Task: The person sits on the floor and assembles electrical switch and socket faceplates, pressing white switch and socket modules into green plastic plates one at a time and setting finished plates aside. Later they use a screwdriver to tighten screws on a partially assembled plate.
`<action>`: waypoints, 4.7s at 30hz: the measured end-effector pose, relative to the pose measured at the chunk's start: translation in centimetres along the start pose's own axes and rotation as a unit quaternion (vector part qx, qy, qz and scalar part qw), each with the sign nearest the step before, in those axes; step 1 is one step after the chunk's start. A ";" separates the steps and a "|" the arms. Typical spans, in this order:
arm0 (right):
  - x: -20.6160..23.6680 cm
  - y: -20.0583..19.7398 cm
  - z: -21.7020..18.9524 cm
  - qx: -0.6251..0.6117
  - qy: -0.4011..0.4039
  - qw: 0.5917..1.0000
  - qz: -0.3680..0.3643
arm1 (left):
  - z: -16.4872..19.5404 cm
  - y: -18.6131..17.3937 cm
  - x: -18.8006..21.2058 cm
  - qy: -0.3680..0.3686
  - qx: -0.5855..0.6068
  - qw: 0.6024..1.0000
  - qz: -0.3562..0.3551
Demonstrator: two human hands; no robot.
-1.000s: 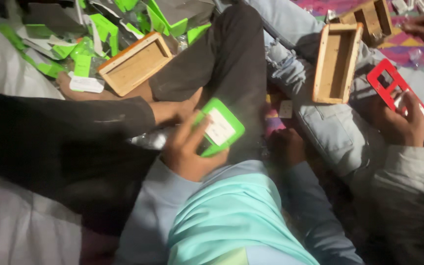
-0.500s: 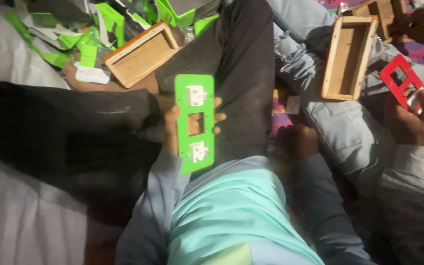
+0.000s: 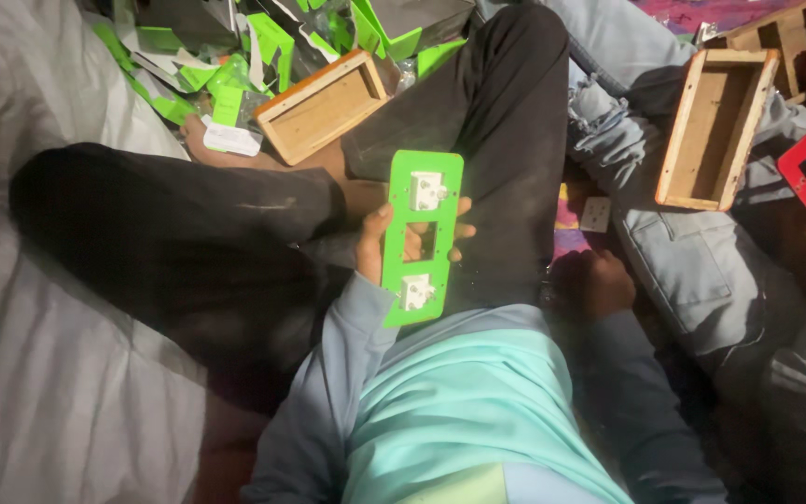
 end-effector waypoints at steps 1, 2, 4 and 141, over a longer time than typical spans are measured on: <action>-0.1 -0.1 -0.5 -0.001 -0.042 0.999 -0.003 | -0.1 0.0 0.0 0.001 0.002 1.000 -0.003; -0.1 -0.4 -0.8 -0.002 -0.084 0.996 -0.007 | -0.1 0.1 -0.1 0.000 0.003 1.000 -0.007; 0.1 -1.5 -1.6 -0.041 -0.152 0.987 -0.019 | -0.2 0.1 -0.1 0.001 0.005 1.000 -0.013; -2.6 -12.5 -17.2 -0.711 -0.132 0.644 -0.251 | 1.9 -1.6 0.5 -0.001 0.075 0.996 -0.044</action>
Point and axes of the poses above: each hand's wrist, its own x-axis away from the middle knuckle, its own y-axis out of the palm, z = x × y, the point moved 3 cm from there along -x, towards the middle knuckle, and after that the axes turned 1 degree about z, right-handed, at the moved point
